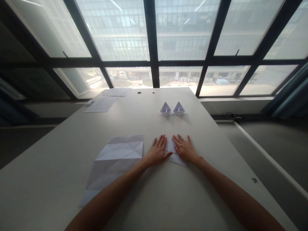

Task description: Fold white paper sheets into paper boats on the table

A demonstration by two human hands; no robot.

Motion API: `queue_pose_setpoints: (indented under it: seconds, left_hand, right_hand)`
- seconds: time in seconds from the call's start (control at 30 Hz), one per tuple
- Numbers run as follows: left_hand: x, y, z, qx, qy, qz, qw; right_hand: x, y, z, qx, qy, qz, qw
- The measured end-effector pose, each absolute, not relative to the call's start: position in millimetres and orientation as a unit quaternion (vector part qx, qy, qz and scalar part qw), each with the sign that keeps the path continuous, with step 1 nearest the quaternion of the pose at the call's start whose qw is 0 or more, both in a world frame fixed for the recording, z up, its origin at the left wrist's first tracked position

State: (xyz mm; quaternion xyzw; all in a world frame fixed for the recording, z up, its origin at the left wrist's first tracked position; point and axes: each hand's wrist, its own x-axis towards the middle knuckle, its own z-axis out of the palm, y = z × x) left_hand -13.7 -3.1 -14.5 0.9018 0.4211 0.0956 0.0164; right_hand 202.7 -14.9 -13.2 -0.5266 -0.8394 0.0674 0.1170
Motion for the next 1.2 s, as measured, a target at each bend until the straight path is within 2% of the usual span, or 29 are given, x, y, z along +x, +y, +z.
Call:
queue_pose_setpoints:
  seconds: [0.3,0.47,0.67,0.87,0.97,1.2]
  left_hand:
    - [-19.0,6.7,-24.3,0.844,0.519,0.134,0.010]
    - [-17.7,11.1,-18.9,0.822,0.532,0.196,0.052]
    - [-12.6,12.2,-1.7,0.844,0.422,0.320,0.085]
    - [-7.6,-0.6,4.3,0.943,0.260,0.174,0.110]
    - [-10.2,-3.7,7.4,0.956,0.243,0.123,0.108]
    - [-10.5,-7.1,9.4,0.956,0.256,0.104,0.101]
  right_hand:
    - [215.0,-6.3,-14.4,-0.532,-0.838,0.060,0.108]
    - [231.3,0.7,-17.2,-0.539,-0.834,0.067,0.097]
    - [229.5,-2.4,-12.3,-0.529,-0.840,0.072,0.099]
    - [222.5,-8.5,-6.5,-0.476,-0.867,0.085,0.118]
    - [221.3,-8.2,-8.0,-0.482,-0.862,0.086,0.132]
    - [211.7,-12.7,-3.0,-0.517,-0.829,0.061,0.203]
